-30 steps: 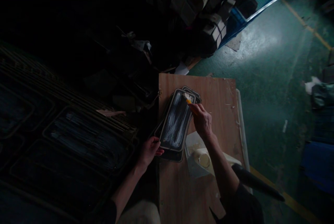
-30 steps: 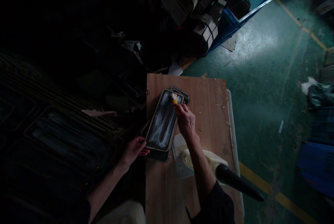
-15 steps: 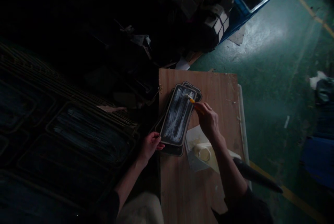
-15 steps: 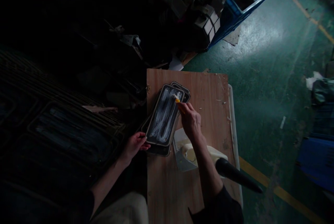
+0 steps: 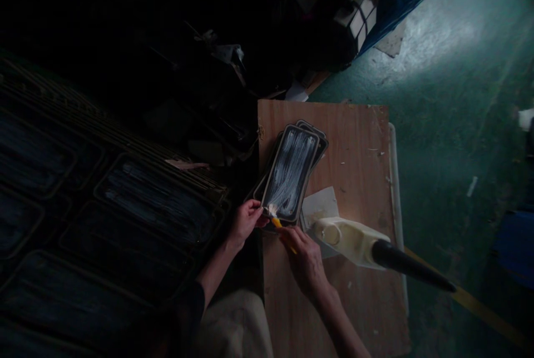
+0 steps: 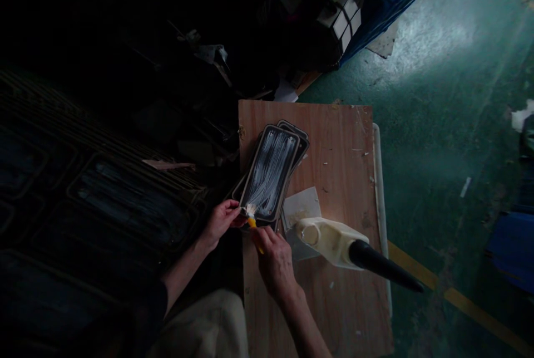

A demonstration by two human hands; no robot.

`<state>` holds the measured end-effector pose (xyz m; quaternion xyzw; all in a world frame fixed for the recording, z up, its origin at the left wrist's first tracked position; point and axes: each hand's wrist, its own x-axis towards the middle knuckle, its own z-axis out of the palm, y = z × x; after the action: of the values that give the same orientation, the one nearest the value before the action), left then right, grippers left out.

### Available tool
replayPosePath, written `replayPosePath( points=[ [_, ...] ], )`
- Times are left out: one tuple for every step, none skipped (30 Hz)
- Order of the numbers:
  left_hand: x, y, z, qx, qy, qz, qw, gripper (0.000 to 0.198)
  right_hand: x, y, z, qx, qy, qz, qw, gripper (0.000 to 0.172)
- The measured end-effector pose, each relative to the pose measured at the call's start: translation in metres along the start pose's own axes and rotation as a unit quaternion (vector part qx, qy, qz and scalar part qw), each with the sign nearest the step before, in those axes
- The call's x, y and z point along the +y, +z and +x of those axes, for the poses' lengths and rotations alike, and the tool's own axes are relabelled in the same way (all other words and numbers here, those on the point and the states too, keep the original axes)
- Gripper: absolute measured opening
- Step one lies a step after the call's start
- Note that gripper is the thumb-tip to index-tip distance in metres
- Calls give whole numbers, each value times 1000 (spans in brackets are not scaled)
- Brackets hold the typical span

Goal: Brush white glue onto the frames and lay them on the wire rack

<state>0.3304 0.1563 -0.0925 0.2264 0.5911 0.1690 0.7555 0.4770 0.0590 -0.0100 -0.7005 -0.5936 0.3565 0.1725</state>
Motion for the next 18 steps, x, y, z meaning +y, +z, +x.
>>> replayPosePath(
  points=[
    [0, 0, 0, -1, 2, 4, 1000, 31, 0, 1, -3, 0, 7, 19, 1000, 25],
    [-1, 0, 0, -2, 5, 9, 1000, 30, 0, 1, -5, 0, 14, 40, 999, 24],
    [-1, -1, 0, -3, 8, 14, 1000, 30, 2, -1, -7, 3, 21, 60, 998, 23],
    [-2, -1, 0, -3, 11, 18, 1000, 30, 3, -4, -7, 10, 27, 79, 996, 22],
    [-2, -1, 0, -4, 13, 22, 1000, 30, 5, -8, -6, 21, 34, 95, 995, 21],
    [-2, -2, 1, -4, 13, 25, 1000, 30, 6, -12, -3, 32, 38, 108, 993, 20],
    [-2, -2, 1, -3, 13, 28, 1000, 30, 7, -15, 1, 46, 39, 119, 991, 20],
    [-2, -2, 1, -2, 12, 30, 999, 29, 8, -18, 5, 57, 40, 130, 989, 19],
    [-2, -2, 1, -1, 11, 31, 999, 28, 8, -20, 11, 64, 41, 142, 987, 19],
    [-1, -2, 2, 0, 10, 32, 999, 28, 9, -20, 17, 65, 43, 154, 985, 19],
    [-1, -1, 2, 1, 9, 33, 999, 27, 10, -20, 24, 67, 46, 165, 983, 19],
    [0, -1, 2, 2, 8, 34, 999, 27, 12, -19, 31, 71, 50, 174, 981, 18],
    [0, -1, 2, 1, 6, 35, 999, 29, 15, -18, 39, 77, 56, 182, 979, 18],
    [1, -1, 3, 0, 5, 35, 999, 30, 20, -18, 48, 87, 60, 190, 976, 18],
    [1, -1, 3, -4, 5, 35, 999, 32, 26, -20, 57, 106, 61, 194, 973, 18],
    [2, -1, 3, -10, 5, 35, 999, 34, 33, -23, 67, 132, 58, 192, 971, 18],
    [3, -1, 2, -18, 6, 35, 999, 37, 40, -27, 76, 161, 52, 183, 968, 19],
    [4, -2, 2, -25, 9, 35, 999, 39, 47, -33, 85, 190, 43, 166, 967, 20]
  ],
)
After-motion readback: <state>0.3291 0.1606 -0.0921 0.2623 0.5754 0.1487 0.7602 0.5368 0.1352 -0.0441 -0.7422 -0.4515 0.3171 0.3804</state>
